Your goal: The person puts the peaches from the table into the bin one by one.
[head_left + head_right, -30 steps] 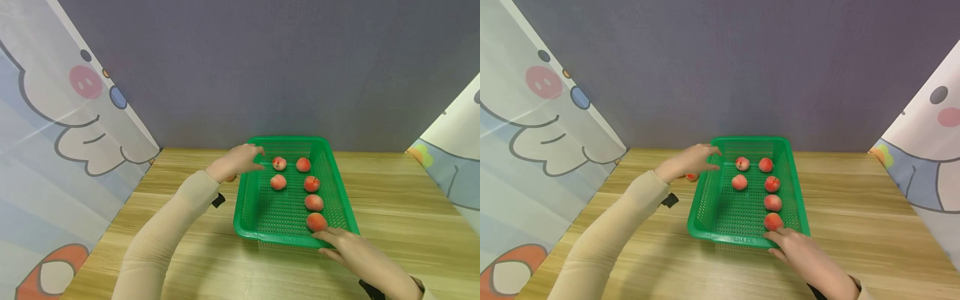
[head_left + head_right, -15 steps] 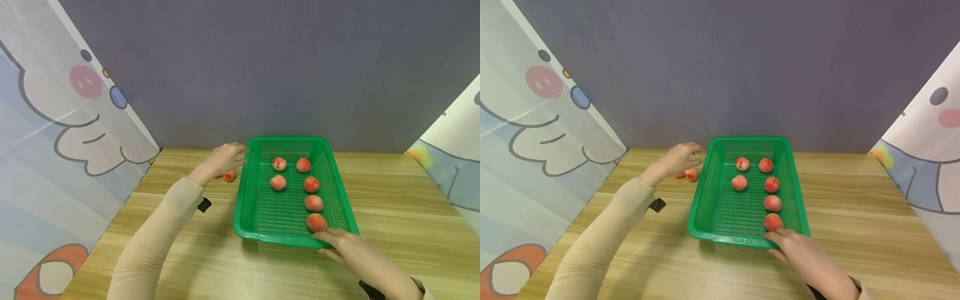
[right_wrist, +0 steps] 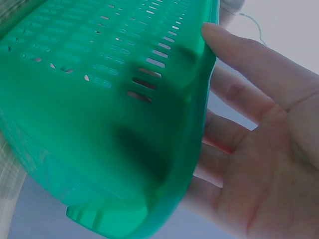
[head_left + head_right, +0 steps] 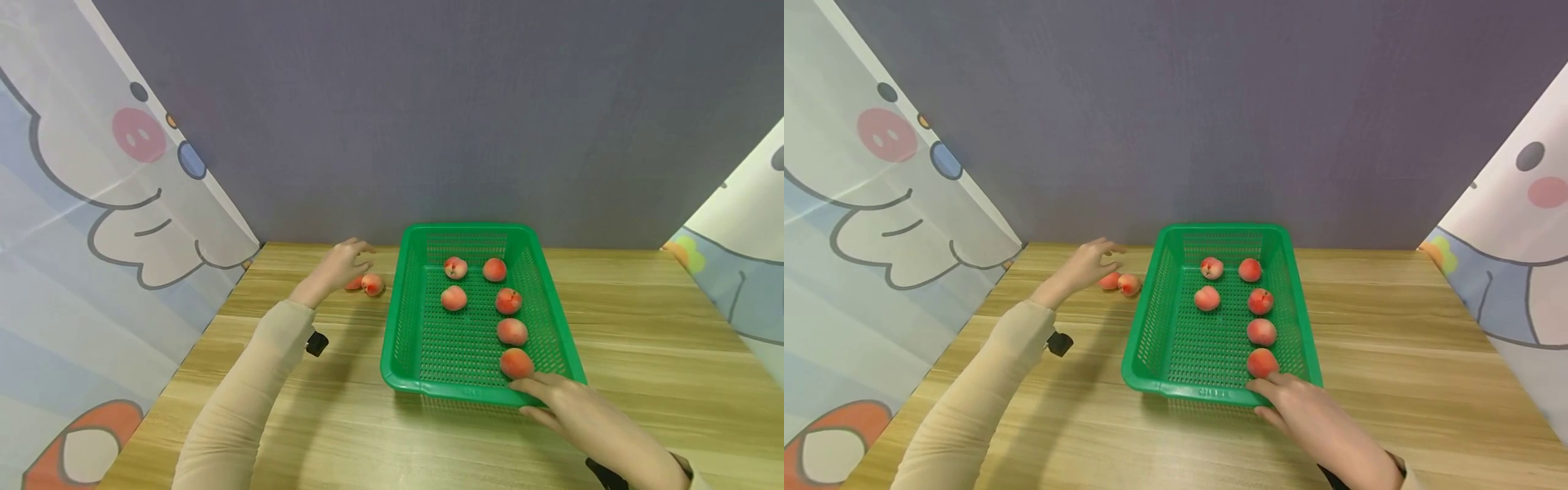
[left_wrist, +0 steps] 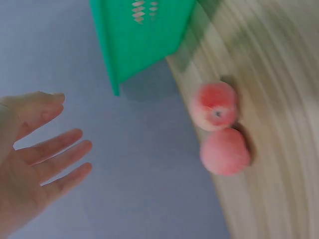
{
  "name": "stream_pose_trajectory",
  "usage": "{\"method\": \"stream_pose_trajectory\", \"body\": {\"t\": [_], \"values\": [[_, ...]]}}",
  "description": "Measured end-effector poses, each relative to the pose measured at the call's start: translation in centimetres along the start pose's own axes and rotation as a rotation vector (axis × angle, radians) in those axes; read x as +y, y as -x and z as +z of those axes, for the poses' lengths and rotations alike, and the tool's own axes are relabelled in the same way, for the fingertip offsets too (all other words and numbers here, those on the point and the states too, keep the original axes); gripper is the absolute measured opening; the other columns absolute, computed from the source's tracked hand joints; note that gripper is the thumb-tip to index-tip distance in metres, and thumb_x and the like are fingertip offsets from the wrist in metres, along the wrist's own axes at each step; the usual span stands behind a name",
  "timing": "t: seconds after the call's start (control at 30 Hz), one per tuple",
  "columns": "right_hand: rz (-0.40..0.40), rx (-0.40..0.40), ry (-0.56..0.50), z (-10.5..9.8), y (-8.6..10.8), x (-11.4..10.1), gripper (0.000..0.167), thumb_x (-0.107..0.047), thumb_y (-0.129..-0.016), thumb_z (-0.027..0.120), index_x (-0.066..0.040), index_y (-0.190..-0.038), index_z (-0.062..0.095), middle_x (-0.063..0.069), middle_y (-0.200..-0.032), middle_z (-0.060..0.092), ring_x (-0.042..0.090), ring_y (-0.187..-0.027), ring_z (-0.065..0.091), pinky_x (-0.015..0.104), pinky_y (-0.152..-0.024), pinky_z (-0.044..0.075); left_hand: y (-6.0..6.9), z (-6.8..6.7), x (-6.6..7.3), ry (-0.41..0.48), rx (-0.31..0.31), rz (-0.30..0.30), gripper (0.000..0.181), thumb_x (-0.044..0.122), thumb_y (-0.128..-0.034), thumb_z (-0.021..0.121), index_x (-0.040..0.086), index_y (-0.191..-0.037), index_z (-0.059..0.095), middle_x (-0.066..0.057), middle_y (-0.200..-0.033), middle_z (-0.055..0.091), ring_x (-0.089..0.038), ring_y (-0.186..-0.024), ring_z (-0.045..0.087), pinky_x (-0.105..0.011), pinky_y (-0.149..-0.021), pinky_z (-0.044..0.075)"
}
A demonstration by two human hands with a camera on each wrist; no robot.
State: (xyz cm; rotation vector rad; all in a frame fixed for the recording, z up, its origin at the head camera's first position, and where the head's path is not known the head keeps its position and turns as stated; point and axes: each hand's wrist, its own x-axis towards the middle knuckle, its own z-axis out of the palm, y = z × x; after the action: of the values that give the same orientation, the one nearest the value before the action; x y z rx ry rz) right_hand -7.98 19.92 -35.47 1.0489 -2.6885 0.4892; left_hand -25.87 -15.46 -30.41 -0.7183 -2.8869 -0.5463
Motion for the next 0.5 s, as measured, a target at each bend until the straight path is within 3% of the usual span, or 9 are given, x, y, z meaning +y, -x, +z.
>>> {"method": "stream_pose_trajectory", "body": {"t": [0.2,0.5], "values": [[-0.009,0.015,0.012,0.0,0.1,-0.1,0.031,-0.018,-0.069,0.072,-0.017,-0.1,0.063,-0.007,-0.096,0.06,0.014,-0.081,0.059,0.031,-0.062,0.049,0.4,1.0,-2.0,-0.001,-0.031,-0.061,0.03,0.012,-0.0838,0.06,0.003,-0.112,0.057,-0.019,-0.118,0.051,-0.032,-0.096,0.056,-0.044,-0.082,0.045],[-0.031,0.039,0.035,0.2,0.1,0.0,0.033,-0.018,-0.068,0.073,-0.016,-0.1,0.063,-0.005,-0.095,0.061,0.015,-0.079,0.059,0.03,-0.06,0.049,0.7,2.6,-4.2,0.031,-0.04,-0.098,0.034,0.006,-0.082,0.061,-0.002,-0.115,0.054,-0.022,-0.118,0.05,-0.038,-0.11,0.045,-0.046,-0.09,0.038]]}}
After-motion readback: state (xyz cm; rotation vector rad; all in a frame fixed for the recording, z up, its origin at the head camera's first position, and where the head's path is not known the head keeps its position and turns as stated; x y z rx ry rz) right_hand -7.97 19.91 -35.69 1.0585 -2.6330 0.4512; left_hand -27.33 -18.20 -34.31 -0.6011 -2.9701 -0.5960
